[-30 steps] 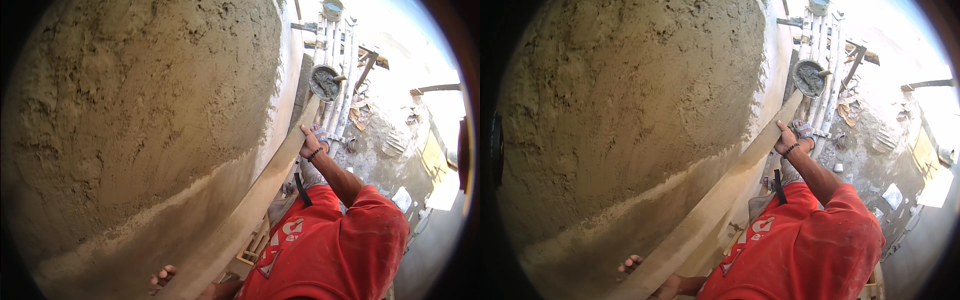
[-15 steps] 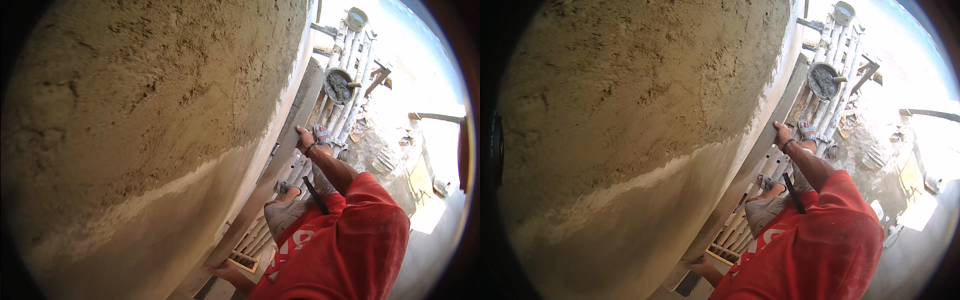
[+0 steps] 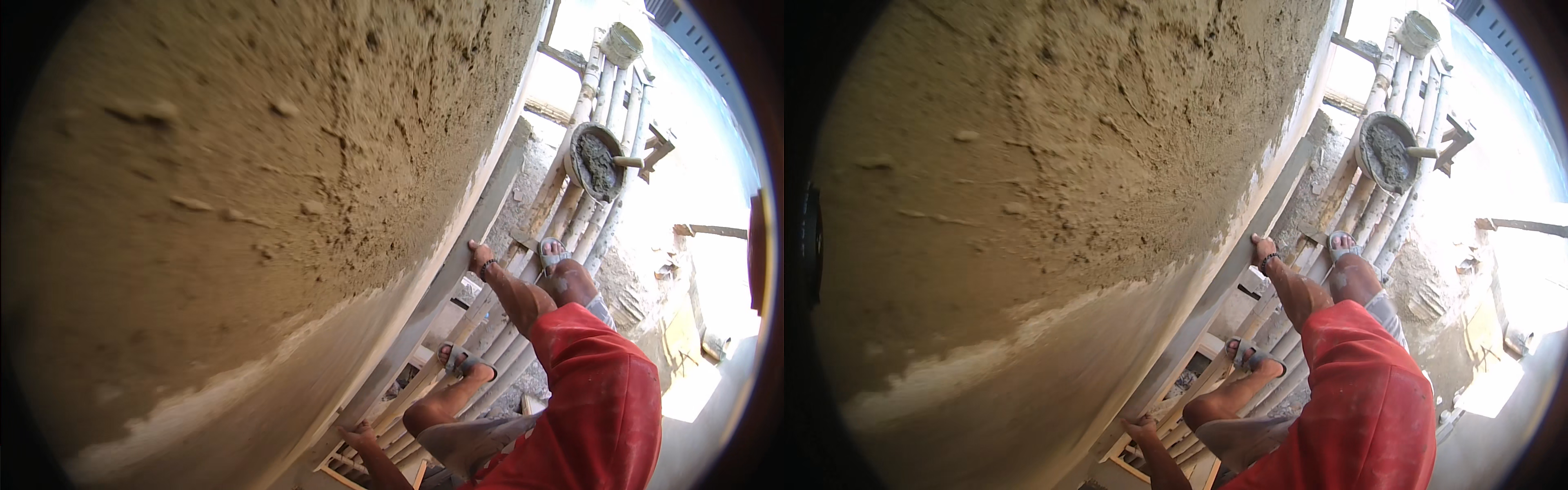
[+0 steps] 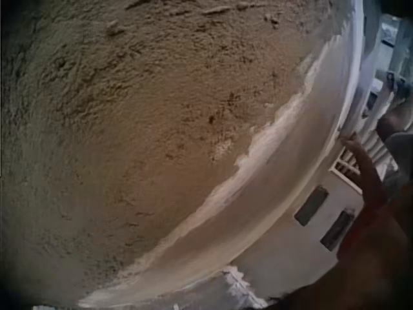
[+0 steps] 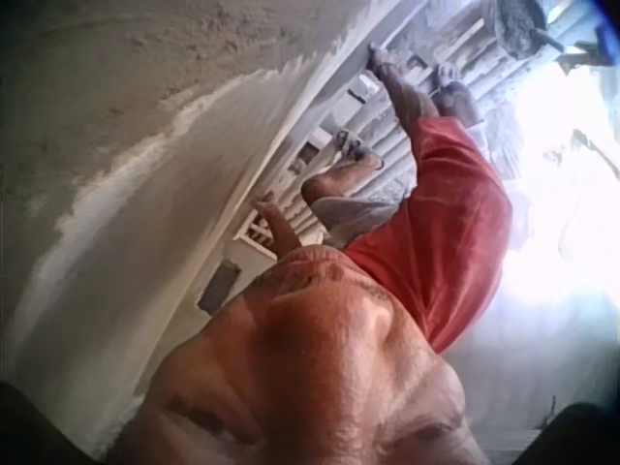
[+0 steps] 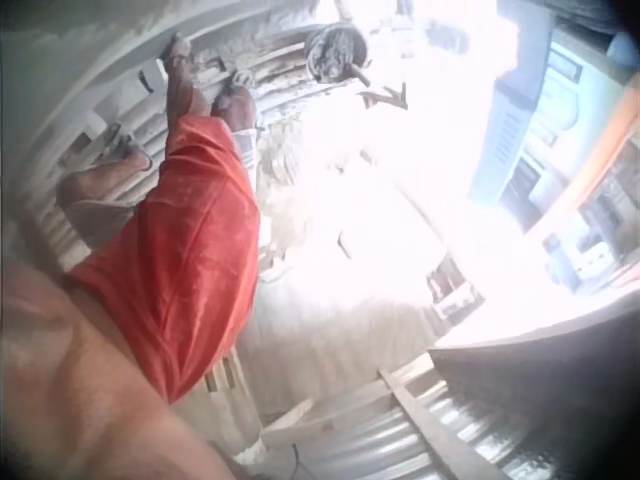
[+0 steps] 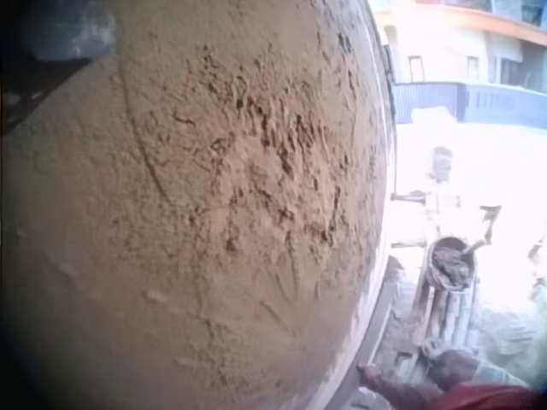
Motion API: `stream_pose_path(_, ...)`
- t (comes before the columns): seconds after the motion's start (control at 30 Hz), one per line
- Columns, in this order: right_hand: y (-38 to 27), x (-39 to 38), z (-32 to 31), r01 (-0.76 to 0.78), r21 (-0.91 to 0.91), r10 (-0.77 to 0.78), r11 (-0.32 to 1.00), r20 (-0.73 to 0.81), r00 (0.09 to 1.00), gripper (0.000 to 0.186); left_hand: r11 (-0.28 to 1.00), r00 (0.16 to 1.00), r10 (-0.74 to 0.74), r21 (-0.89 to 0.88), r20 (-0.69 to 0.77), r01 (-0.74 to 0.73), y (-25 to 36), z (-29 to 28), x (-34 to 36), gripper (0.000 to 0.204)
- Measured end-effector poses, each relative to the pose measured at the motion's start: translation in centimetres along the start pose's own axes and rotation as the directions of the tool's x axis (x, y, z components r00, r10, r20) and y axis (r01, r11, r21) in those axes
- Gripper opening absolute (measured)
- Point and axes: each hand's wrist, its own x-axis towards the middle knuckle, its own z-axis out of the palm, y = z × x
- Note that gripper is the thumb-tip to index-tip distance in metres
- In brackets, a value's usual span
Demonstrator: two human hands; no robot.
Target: The person uses a wooden straightedge to level fresh mortar on a wall, then sits down to mix more mortar in a bucket using a trowel and water.
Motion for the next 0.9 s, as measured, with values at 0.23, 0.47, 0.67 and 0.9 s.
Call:
stream_pose_path(0.23, 4.5, 5.1, 4.5, 0.033, -0.045, -0.032, 0.998, 0.034, 0.999, 0.040, 0.999, 0.998, 0.033, 0.006, 0.053, -0.034, -2.8, -2.9, 12.1, 0.055)
stream_pose_path(0.47, -0.4, 9.6, 4.5, 0.338, -0.170, -0.366, 0.926, -0.177, 0.913, 0.044, 0.971, 0.989, 0.143, 0.198, -0.047, -0.132, -6.6, 3.8, 9.4, 0.055)
stream_pose_path(0.67, -10.7, 3.9, 9.1, 0.445, -0.095, -0.455, 0.890, -0.161, 0.876, 0.044, 0.997, 0.996, 0.051, -0.069, 0.079, -0.046, -8.1, 8.3, 1.2, 0.053)
stream_pose_path(0.9, -16.5, -4.2, 11.9, 0.449, -0.187, -0.474, 0.874, -0.123, 0.872, 0.056, 0.997, 0.981, 0.019, -0.075, 0.191, -0.005, -5.6, 8.9, 0.4, 0.060)
